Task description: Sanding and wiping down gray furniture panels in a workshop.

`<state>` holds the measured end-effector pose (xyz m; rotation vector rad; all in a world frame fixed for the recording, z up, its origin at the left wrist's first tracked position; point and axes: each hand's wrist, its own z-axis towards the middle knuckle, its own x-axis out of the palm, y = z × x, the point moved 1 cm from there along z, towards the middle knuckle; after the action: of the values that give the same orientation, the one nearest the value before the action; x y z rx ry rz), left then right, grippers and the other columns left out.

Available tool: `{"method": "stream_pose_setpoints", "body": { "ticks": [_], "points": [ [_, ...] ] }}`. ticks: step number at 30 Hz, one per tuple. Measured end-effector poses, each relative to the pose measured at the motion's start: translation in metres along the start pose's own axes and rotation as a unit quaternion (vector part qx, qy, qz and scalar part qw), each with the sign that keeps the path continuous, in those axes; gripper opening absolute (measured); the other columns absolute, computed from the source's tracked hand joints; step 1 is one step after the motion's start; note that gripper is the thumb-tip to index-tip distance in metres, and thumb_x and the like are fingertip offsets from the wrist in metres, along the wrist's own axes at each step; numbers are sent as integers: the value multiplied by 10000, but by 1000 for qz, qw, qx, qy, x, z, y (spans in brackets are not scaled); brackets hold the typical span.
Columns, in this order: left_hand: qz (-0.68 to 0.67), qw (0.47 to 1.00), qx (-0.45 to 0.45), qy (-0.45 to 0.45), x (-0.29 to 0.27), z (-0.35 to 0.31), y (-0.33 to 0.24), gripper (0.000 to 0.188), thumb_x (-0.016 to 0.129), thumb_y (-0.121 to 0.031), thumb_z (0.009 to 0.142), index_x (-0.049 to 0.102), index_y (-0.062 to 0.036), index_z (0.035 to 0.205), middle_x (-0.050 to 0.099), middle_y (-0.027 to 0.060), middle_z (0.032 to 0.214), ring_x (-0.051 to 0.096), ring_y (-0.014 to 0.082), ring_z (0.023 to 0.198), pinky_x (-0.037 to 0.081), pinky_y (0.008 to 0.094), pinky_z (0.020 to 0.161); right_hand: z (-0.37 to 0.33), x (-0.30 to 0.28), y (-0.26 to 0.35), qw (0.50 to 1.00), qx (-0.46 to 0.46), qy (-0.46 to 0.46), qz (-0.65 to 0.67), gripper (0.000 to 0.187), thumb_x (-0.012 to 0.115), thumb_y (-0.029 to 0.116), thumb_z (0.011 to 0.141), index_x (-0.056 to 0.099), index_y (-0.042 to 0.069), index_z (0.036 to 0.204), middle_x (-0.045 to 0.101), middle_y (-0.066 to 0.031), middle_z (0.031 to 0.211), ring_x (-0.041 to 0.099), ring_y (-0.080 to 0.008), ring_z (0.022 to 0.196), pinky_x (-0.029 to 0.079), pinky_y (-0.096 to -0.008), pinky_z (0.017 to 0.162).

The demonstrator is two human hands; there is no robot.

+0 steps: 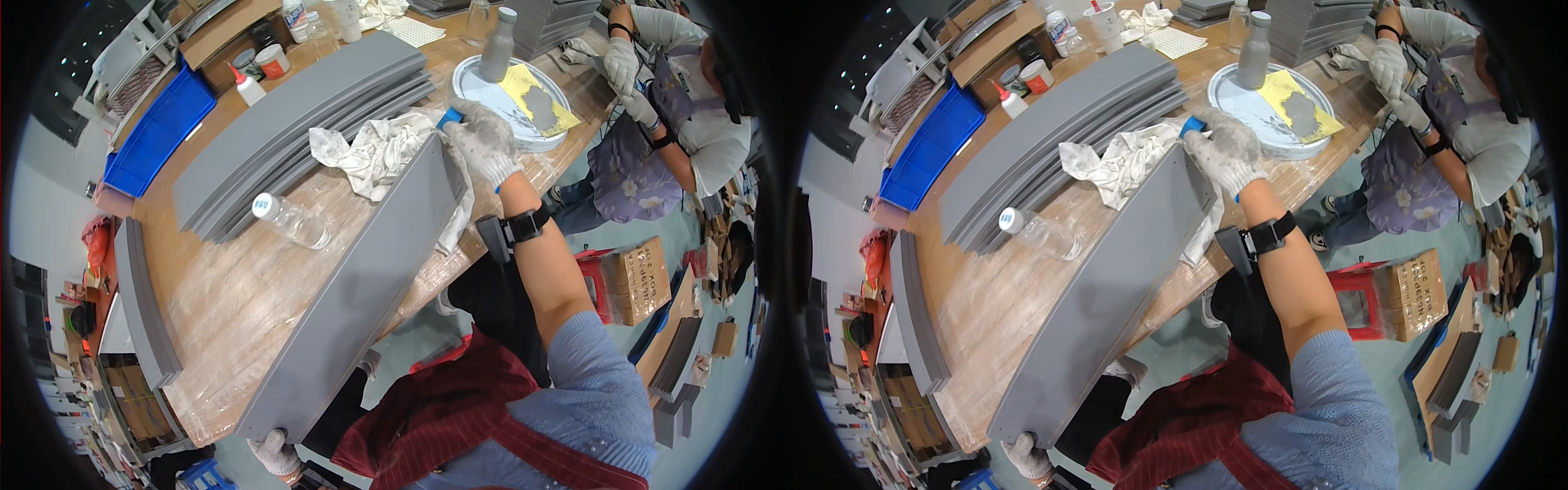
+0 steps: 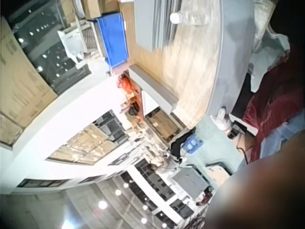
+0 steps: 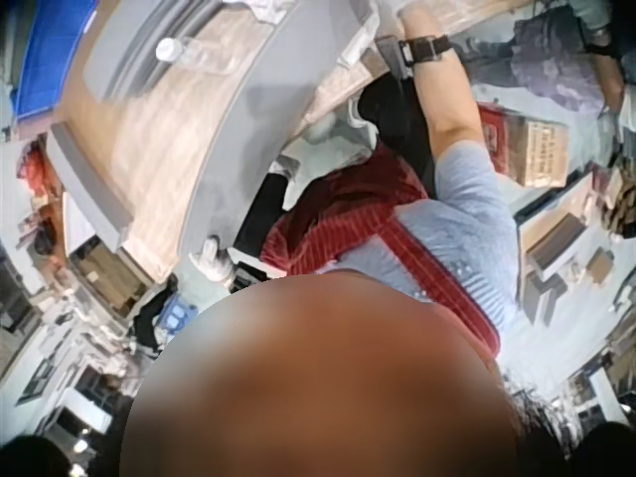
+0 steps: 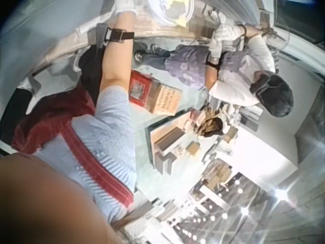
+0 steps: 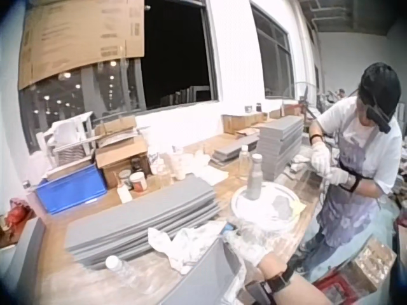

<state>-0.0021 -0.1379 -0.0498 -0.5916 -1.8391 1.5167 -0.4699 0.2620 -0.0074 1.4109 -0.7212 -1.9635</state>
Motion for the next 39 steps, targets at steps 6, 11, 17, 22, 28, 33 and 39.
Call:
{"method": "stream_pose_setpoints", "body": {
  "ticks": [6,11,17,22,28,33,39],
  "points": [
    [9,1000,-3,0,-3,16,3,690,938,-199,683,611,71,1227,712,131,1044,699,250,912,582,392,824,16,9,-41,973,27,11,230,489,729,276,867,681,24,1284,740,-161,1145,711,-248,1035,545,-351,932],
    [7,1000,-8,-21,-21,22,15,760,932,-244,715,569,68,1306,683,150,1152,683,278,1021,578,444,898,10,20,-38,962,39,71,262,504,721,257,878,656,-7,1303,730,-160,1146,698,-222,1009,546,-328,904],
    [1,998,-4,-64,-48,20,41,812,821,-400,854,465,39,1437,622,165,1311,633,339,1165,530,509,1007,6,22,-34,974,42,102,200,536,715,189,885,604,-77,1336,722,-130,1114,672,-145,914,555,-275,824],
    [-38,998,-11,-52,-51,21,44,785,784,-407,885,462,33,1449,610,174,1365,624,353,1204,525,516,1032,-1,12,-36,978,50,116,164,535,705,300,846,675,0,1289,730,-173,1111,693,-242,975,536,-341,895],
    [-90,994,-33,-44,-33,17,43,737,743,-415,914,479,26,1442,610,176,1374,623,355,1216,523,513,1038,-21,-19,-49,985,29,136,106,546,703,353,819,709,35,1262,734,-189,1138,704,-291,1043,525,-366,959],
    [-162,981,-78,-76,-20,7,47,740,756,-382,899,471,12,1457,591,177,1408,607,361,1246,507,525,1057,-43,-46,-59,984,54,113,130,523,737,289,835,689,-5,1265,728,-171,1168,702,-261,1052,531,-354,963],
    [-227,968,-96,-39,-11,0,46,720,744,-363,908,471,15,1456,584,183,1422,590,368,1272,486,536,1080,-57,-58,-46,946,90,-8,310,512,766,200,889,624,3,1340,724,-172,1178,699,-224,1065,547,-336,934]
  ]
}}
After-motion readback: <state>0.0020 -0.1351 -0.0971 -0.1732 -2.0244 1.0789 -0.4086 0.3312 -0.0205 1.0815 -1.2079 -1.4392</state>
